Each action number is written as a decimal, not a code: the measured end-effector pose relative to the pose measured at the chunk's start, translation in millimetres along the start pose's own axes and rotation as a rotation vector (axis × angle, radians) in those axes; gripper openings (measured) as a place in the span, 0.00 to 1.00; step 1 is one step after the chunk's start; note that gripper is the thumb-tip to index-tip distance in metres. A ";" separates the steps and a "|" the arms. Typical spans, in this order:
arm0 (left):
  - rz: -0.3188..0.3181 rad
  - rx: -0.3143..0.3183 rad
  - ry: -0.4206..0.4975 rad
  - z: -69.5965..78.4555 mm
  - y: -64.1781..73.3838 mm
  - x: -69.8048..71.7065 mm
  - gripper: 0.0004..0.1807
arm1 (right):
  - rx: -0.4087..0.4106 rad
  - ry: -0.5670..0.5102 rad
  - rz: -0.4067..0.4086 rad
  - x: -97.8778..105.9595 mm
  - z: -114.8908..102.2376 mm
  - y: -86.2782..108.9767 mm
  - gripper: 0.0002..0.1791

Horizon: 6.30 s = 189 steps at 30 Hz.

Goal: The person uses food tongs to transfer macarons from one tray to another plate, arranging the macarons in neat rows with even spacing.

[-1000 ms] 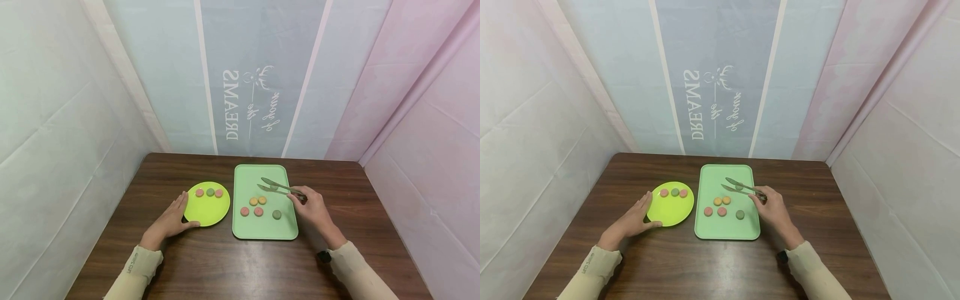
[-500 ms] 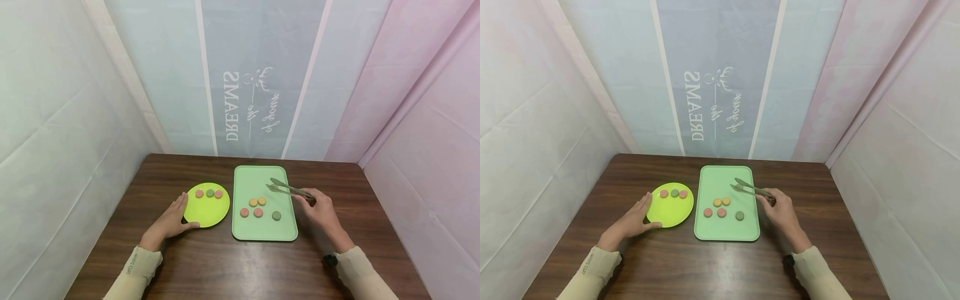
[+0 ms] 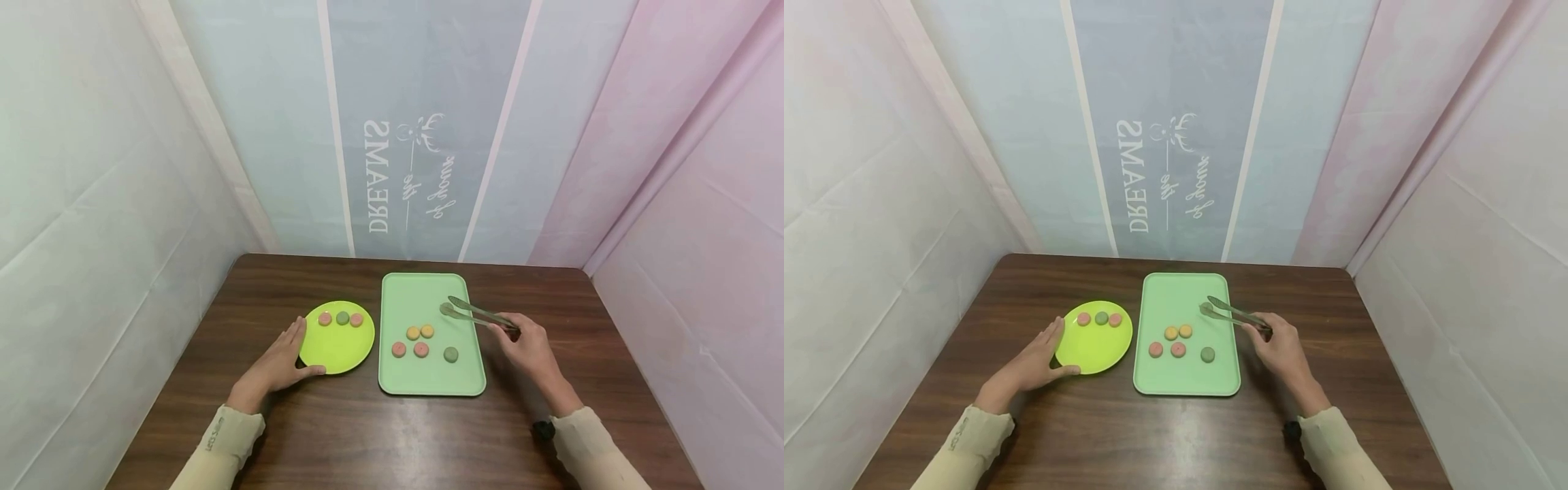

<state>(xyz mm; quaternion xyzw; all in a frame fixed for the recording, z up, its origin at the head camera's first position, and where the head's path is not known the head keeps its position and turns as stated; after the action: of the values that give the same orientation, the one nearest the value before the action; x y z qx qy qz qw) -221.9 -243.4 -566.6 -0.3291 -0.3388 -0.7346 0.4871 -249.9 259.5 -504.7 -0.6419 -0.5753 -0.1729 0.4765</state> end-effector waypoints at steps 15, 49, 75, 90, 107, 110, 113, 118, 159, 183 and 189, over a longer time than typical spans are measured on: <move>0.010 -0.005 -0.002 -0.2 1.7 0.2 0.70 | -0.032 0.008 -0.036 -4.1 4.9 1.4 0.14; 0.008 0.000 0.005 3.6 3.5 4.6 0.70 | -0.060 0.006 -0.064 -8.8 6.2 -3.4 0.13; 0.009 0.004 -0.002 3.3 3.6 2.6 0.70 | -0.056 0.010 -0.063 -9.4 10.2 0.3 0.13; 0.008 0.005 -0.003 2.2 3.0 2.3 0.70 | -0.046 0.006 -0.056 -8.2 7.6 -1.0 0.13; 0.014 -0.001 0.005 2.0 3.4 1.1 0.70 | -0.019 -0.001 -0.026 -7.9 -4.3 -2.9 0.12; 0.012 0.000 0.005 1.3 3.2 0.6 0.70 | -0.007 -0.011 -0.009 -7.2 -7.8 -3.0 0.12; 0.011 0.002 0.006 0.6 2.8 0.1 0.70 | 0.002 -0.022 0.000 -7.6 -10.6 -3.3 0.12; 0.008 0.003 0.012 0.9 2.5 0.1 0.70 | 0.017 -0.038 0.013 -8.8 -15.2 -4.1 0.11; -0.016 0.027 0.013 3.0 3.6 4.9 0.70 | 0.132 -0.130 0.008 -16.3 -61.8 1.3 0.12; -0.005 0.015 0.009 2.4 3.4 2.6 0.69 | 0.130 -0.199 -0.056 -35.0 -91.0 2.7 0.12; 0.000 0.012 0.010 1.5 3.1 1.3 0.70 | 0.151 -0.219 -0.074 -41.8 -97.3 1.9 0.12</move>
<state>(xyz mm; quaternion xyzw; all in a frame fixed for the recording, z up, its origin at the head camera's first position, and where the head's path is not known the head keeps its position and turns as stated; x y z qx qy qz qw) -219.1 -243.7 -564.2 -0.3225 -0.3411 -0.7341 0.4906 -228.1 156.9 -490.3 -0.5975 -0.6585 -0.0753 0.4514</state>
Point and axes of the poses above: each hand's wrist, its own y-axis away from the middle knuckle, its own x-axis out of the back of the hand, z = x × y, the point moved 7 cm from there along -y, towards the middle knuckle, and after that the axes turned 7 degrees about y, right-handed, at the moved point
